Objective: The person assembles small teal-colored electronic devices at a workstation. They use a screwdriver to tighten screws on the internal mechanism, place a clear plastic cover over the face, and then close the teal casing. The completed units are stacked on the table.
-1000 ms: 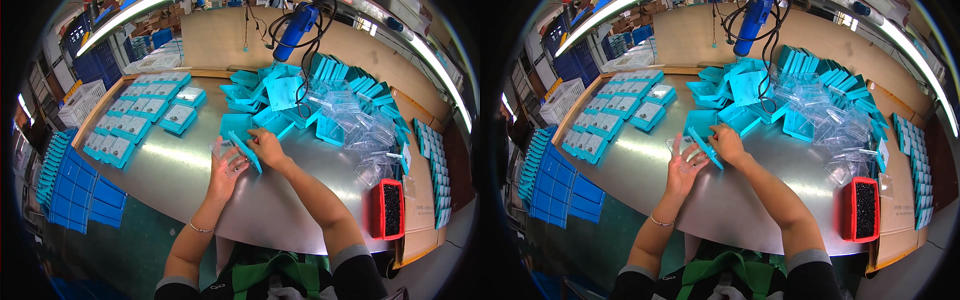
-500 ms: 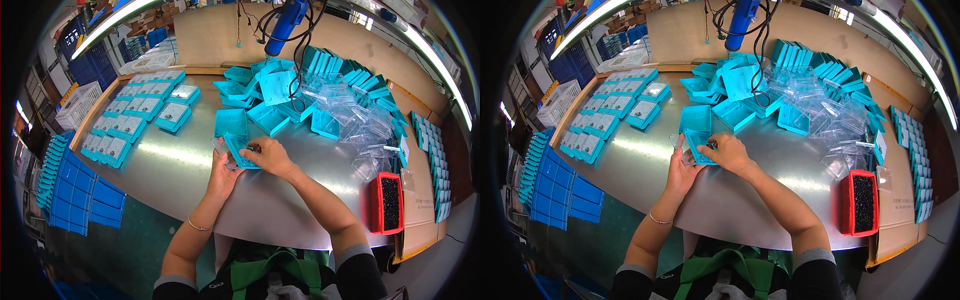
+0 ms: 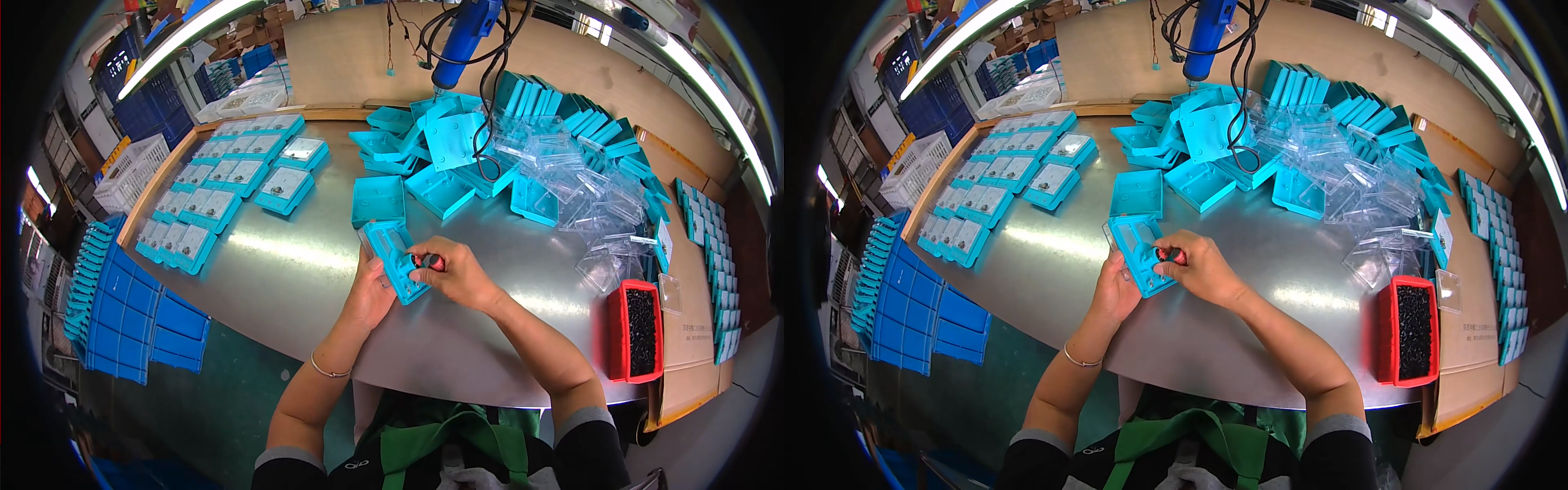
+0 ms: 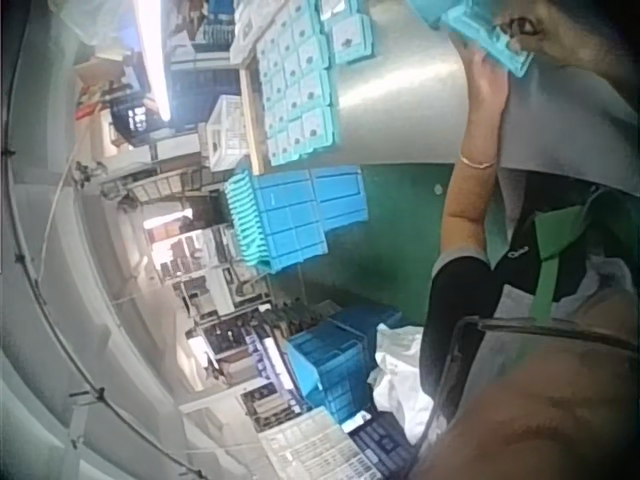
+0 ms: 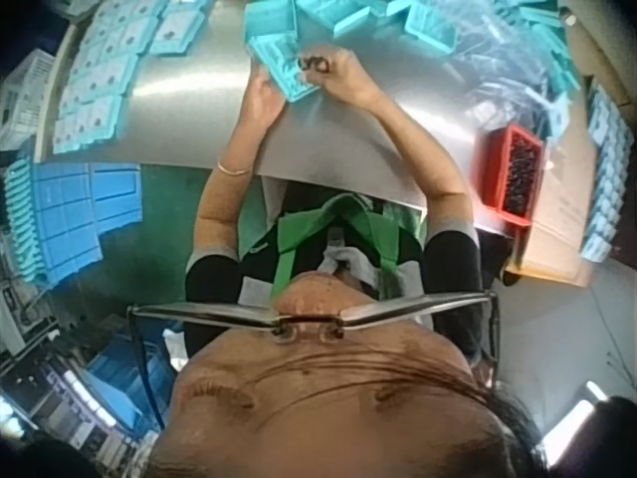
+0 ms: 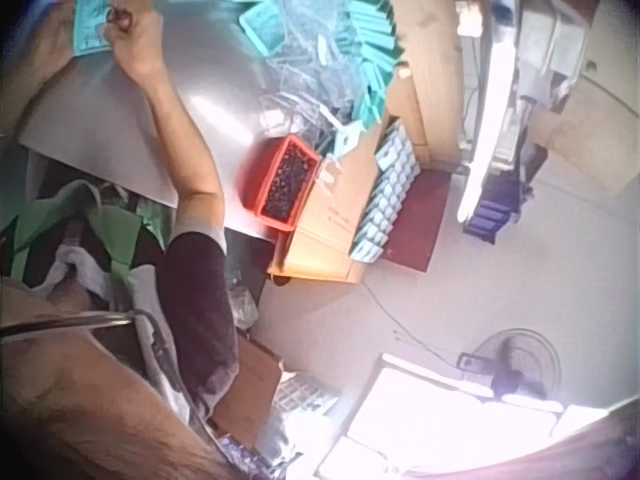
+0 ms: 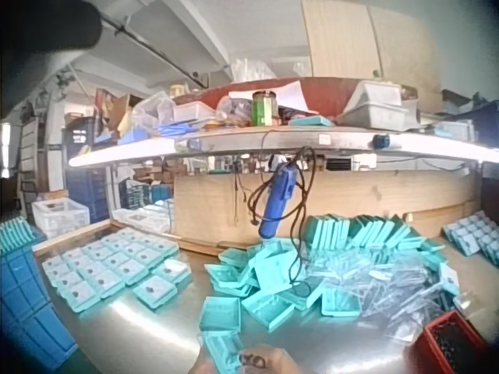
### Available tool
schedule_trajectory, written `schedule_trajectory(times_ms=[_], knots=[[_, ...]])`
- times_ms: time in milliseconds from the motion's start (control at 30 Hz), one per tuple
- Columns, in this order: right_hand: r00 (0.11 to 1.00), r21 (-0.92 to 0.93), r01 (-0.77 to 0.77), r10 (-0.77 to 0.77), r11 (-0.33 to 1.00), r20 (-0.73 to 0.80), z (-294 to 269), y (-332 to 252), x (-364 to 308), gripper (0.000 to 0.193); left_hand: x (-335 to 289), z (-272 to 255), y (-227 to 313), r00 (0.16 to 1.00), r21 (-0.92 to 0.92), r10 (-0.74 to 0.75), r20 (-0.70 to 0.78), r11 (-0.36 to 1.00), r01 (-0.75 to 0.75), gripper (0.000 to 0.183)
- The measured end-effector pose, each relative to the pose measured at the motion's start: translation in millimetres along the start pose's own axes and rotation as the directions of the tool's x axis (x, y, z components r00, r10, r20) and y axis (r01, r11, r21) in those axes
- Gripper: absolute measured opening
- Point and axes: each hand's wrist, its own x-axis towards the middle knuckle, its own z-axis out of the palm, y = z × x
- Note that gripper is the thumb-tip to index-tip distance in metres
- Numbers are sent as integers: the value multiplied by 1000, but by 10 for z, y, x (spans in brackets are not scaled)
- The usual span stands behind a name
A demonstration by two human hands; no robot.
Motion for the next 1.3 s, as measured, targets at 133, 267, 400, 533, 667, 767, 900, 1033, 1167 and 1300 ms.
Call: schedule_trajectory(times_ms=[133,267,400,533,667,767,900,1033,1167,1300], knots=[[1000,-18,26,-26,1000,3,38,-8,-43,32,0,3,-15,999,23,17,49,1000,-18,82],[999,-4,28,-28,1000,16,50,-16,-50,32,6,-80,-34,996,78,27,90,996,-34,76],[998,40,57,-58,998,39,29,-34,-54,33,11,-20,14,992,30,-12,129,1000,8,83],[991,63,97,-102,993,83,1,-78,-52,31,21,-57,42,989,15,-32,146,999,31,87],[982,90,146,-155,985,108,-13,-107,-63,31,30,0,84,981,13,-22,192,1000,20,89],[984,117,127,-140,985,106,7,-142,-71,31,31,-60,110,973,59,-4,231,998,-10,90],[967,106,230,-239,967,86,57,-88,-57,32,59,-131,132,962,113,17,272,992,-49,92],[966,-25,254,-252,967,56,103,-35,-44,32,53,-42,85,978,37,15,206,999,-23,90],[957,-90,280,-270,956,104,66,-89,104,34,12,-125,107,995,27,93,42,995,-94,82],[994,-121,-41,28,992,-107,83,206,528,32,41,-63,193,990,-219,123,64,970,-106,72]])
